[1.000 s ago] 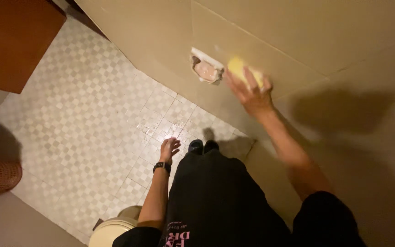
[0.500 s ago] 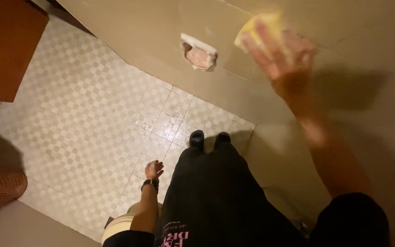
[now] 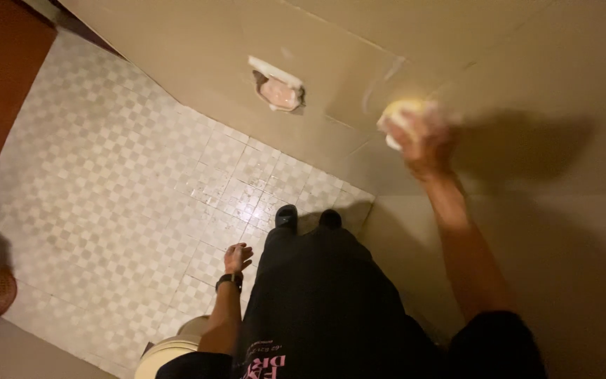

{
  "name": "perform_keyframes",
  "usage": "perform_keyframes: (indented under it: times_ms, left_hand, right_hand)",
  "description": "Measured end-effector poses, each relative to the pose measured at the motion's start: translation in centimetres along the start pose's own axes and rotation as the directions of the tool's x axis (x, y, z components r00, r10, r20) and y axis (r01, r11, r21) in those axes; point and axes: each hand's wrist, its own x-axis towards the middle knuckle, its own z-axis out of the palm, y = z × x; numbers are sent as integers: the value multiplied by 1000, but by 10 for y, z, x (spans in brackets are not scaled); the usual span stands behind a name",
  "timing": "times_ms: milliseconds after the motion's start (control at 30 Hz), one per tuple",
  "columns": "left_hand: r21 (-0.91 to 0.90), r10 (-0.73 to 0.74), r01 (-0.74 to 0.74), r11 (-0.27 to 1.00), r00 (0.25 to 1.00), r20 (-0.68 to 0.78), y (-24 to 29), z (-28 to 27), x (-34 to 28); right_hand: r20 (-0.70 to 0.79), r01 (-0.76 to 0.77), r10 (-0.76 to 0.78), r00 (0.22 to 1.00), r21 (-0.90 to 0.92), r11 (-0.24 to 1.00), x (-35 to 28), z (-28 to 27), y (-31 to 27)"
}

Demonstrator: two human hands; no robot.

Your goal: The person wets a yellow sponge at a sink, then uses it to scrub the tiled walls of a bathroom. They apply soapy water to the wall surface and scrub in circular and back-and-forth motions.

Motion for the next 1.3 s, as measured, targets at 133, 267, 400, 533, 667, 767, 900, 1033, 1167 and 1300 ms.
perform_keyframes:
  times_ms: [133, 267, 400, 533, 667, 767, 900, 1033, 1167, 1300]
  left_hand:
    - [1, -23, 23, 1000, 996, -89, 8, 4, -19]
    - [-12, 45, -46, 999, 997, -69, 11, 20, -24]
    - [26, 44, -43, 999, 998, -44, 9, 41, -28]
    - [57, 90, -89, 994, 996, -20, 20, 42, -27]
    - [57, 78, -77, 995, 997, -20, -6, 24, -20]
    - [68, 31, -27, 997, 998, -47, -15, 15, -24]
    - [83, -128, 150, 985, 967, -222, 36, 47, -47]
    - [84, 171, -170, 982, 985, -7, 45, 70, -13]
    - [134, 219, -232, 964, 970, 102, 89, 114, -15]
    - [144, 265, -297, 944, 942, 206, 124, 160, -37]
  right_hand:
    - [-345, -274, 234, 909, -69, 959, 51, -36, 34]
    - [-356, -250, 234, 905, -1, 968, 81, 22, 9]
    - [195, 91, -75, 978, -76, 993, 45, 30, -62]
    - [100, 140, -150, 984, 98, 985, 12, 27, -56]
    - [-159, -18, -9, 987, -168, 986, -3, 18, -30]
    - [-334, -196, 170, 927, -43, 980, 29, -30, 23]
    - [-464, -413, 327, 824, -95, 906, 64, -56, 22]
    - [-211, -204, 172, 962, -139, 969, -8, 16, -31]
    - [144, -86, 109, 984, -152, 985, -52, 17, -57]
    - [58, -152, 173, 983, -260, 954, -39, -3, -36]
